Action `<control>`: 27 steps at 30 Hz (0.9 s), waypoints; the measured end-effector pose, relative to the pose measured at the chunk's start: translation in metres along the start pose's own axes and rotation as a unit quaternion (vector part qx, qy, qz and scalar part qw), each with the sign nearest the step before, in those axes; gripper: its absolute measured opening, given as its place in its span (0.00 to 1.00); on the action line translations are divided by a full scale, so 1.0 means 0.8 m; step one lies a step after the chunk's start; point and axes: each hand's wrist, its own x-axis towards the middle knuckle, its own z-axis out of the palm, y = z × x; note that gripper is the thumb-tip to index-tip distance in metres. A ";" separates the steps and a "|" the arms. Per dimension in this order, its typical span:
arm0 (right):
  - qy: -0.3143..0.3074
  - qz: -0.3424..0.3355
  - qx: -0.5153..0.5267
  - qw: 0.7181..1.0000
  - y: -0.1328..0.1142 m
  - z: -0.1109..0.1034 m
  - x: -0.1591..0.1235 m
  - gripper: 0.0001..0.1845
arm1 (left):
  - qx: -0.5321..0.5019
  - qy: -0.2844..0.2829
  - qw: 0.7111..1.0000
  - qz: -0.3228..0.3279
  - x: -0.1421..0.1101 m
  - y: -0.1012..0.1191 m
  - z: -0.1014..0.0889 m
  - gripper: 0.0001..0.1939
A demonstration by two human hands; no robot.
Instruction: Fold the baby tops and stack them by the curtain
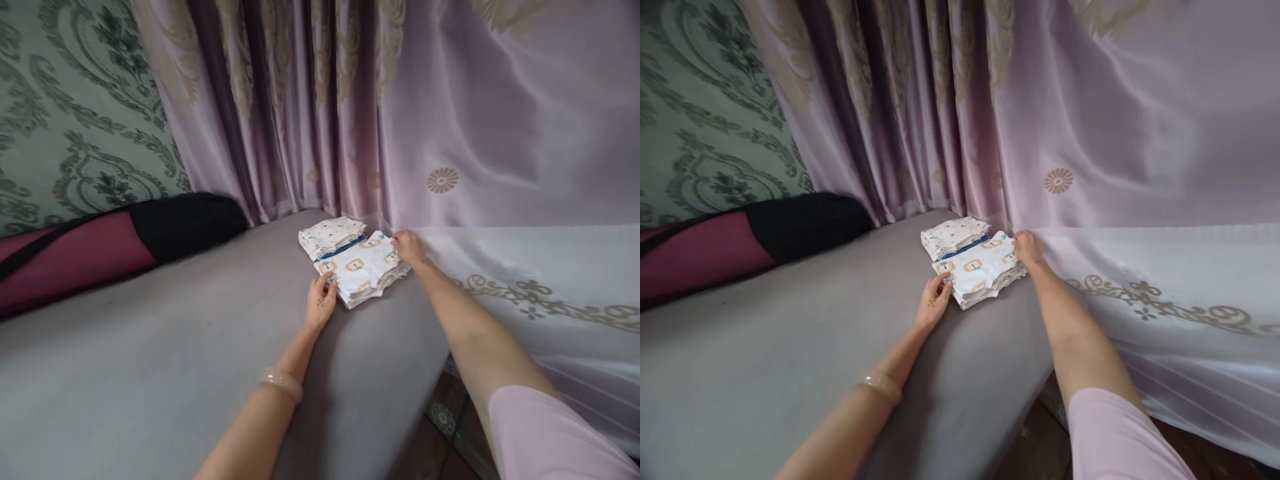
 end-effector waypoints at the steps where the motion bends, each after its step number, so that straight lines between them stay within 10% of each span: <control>1: 0.007 -0.002 -0.021 1.000 0.000 0.004 -0.002 0.15 | 0.004 0.003 1.000 0.008 -0.003 0.003 -0.001 0.16; 12: 0.054 -0.031 -0.085 0.994 -0.003 -0.001 0.003 0.17 | -0.043 -0.033 0.997 0.048 -0.011 0.012 -0.005 0.14; 22: -0.044 0.022 -0.136 0.989 -0.032 -0.006 -0.005 0.17 | 0.017 -0.026 0.999 0.036 -0.011 0.011 -0.006 0.14; 27: -0.035 -0.076 -0.068 0.994 -0.069 -0.004 -0.013 0.22 | 0.028 -0.021 0.999 0.041 -0.013 0.019 -0.008 0.14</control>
